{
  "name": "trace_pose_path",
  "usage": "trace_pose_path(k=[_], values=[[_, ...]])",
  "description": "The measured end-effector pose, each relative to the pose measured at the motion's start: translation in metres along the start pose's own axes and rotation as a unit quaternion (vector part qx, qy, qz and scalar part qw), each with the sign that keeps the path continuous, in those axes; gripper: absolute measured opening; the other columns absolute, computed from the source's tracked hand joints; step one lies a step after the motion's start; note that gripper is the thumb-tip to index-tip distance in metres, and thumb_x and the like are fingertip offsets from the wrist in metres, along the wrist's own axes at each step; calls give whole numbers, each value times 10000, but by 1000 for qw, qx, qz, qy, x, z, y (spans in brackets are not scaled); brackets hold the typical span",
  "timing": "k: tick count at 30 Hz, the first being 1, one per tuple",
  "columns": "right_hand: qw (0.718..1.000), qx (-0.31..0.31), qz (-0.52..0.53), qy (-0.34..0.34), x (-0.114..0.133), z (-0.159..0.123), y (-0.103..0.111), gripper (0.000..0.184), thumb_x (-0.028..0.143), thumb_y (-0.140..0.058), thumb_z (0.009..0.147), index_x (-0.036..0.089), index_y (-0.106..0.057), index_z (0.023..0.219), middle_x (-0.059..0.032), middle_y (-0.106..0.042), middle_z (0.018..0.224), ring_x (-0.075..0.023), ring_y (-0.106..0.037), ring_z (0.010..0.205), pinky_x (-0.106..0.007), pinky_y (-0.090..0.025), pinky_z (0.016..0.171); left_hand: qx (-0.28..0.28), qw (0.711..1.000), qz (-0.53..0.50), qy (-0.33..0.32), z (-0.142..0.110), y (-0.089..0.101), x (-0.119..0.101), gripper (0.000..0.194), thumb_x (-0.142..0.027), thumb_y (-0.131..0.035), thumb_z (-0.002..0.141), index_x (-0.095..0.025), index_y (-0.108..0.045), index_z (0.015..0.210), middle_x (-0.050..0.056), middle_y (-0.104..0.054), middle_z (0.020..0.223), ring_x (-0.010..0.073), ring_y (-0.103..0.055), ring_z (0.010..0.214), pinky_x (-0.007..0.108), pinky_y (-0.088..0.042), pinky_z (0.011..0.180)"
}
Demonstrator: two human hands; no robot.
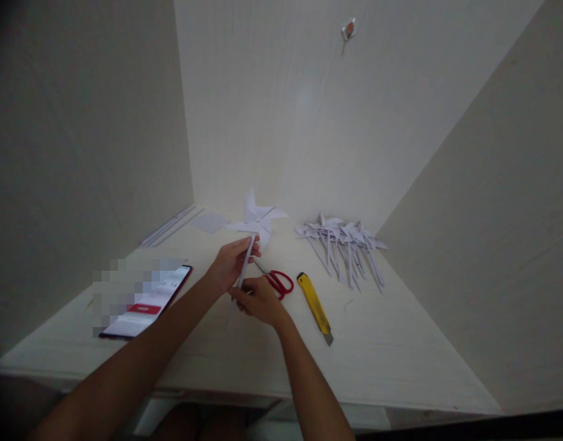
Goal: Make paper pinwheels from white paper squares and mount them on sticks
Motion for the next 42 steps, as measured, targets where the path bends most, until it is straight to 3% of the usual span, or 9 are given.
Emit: trace_pose_path(k=[6, 12, 16, 20, 23, 27, 33, 37, 42], values=[[995, -64, -64, 44, 6, 1, 14, 355, 427, -499, 782, 152, -516, 559, 51, -453, 425, -44, -372, 338, -168, -276, 356, 2, 992, 109, -69, -6, -3, -7, 265, -293, -650, 665, -85, -648, 829, 11, -611, 638, 98, -590, 517, 213, -446, 511], [983, -106, -129, 72, 10, -1, 20, 342, 391, -472, 806, 163, -535, 559, 39, -468, 426, -71, -401, 375, -191, -293, 400, -15, 986, 135, -96, -5, -2, -11, 265, -314, -639, 670, -86, -640, 805, 22, -622, 633, 114, -602, 511, 226, -452, 503], [944, -199, -242, 100, 18, -5, 26, 313, 335, -466, 811, 166, -543, 559, 16, -496, 469, -92, -420, 435, -216, -284, 463, -21, 986, 133, -97, -1, 1, -9, 270, -316, -639, 676, -83, -636, 811, 24, -630, 638, 127, -622, 539, 235, -480, 540], [912, -254, -310, 85, 23, -12, 42, 347, 355, -393, 854, 168, -566, 619, -7, -546, 513, -111, -463, 469, -223, -281, 481, 25, 984, 157, -76, 3, -2, 5, 368, -301, -665, 659, -91, -622, 958, 48, -675, 754, 156, -651, 696, 278, -513, 662], [870, -282, -405, 12, 23, -22, 81, 400, 384, -333, 878, 168, -581, 651, -34, -591, 543, -133, -521, 512, -230, -310, 508, 46, 974, 205, -86, 5, -3, 15, 421, -297, -668, 658, -92, -607, 1022, 74, -694, 830, 168, -648, 788, 309, -506, 757], [763, -309, -541, -172, 10, -39, 168, 409, 354, -283, 898, 147, -633, 856, -127, -672, 839, -191, -619, 794, -256, -382, 653, 52, 944, 306, -114, 3, -5, 18, 391, -297, -603, 710, -61, -611, 1021, 114, -694, 833, 183, -653, 779, 321, -509, 758], [718, -311, -546, -297, -28, -44, 273, 356, 286, -358, 864, 89, -630, 980, -207, -635, 1019, -259, -597, 975, -310, -422, 765, 60, 901, 404, -148, -3, -11, 17, 324, -267, -554, 736, -93, -633, 998, 96, -695, 829, 168, -656, 712, 287, -529, 669], [715, -297, -539, -333, -49, -37, 304, 358, 287, -369, 857, 93, -610, 1038, -207, -606, 1094, -270, -570, 1037, -339, -427, 818, 63, 876, 449, -165, -7, -17, 18, 292, -253, -544, 745, -108, -646, 976, 80, -695, 822, 145, -645, 674, 257, -523, 646], [713, -282, -539, -347, -69, -30, 312, 364, 316, -379, 854, 107, -599, 1055, -192, -606, 1095, -264, -577, 1027, -353, -438, 817, 79, 865, 463, -180, -11, -23, 18, 278, -244, -532, 761, -121, -641, 986, 75, -689, 852, 134, -636, 680, 242, -518, 636]])
Point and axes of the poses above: each hand's wrist, its own z-axis towards the middle knuckle, its own y-axis out of the back of the hand, x = y × z, the point moved 7 cm from there along z, towards the middle knuckle
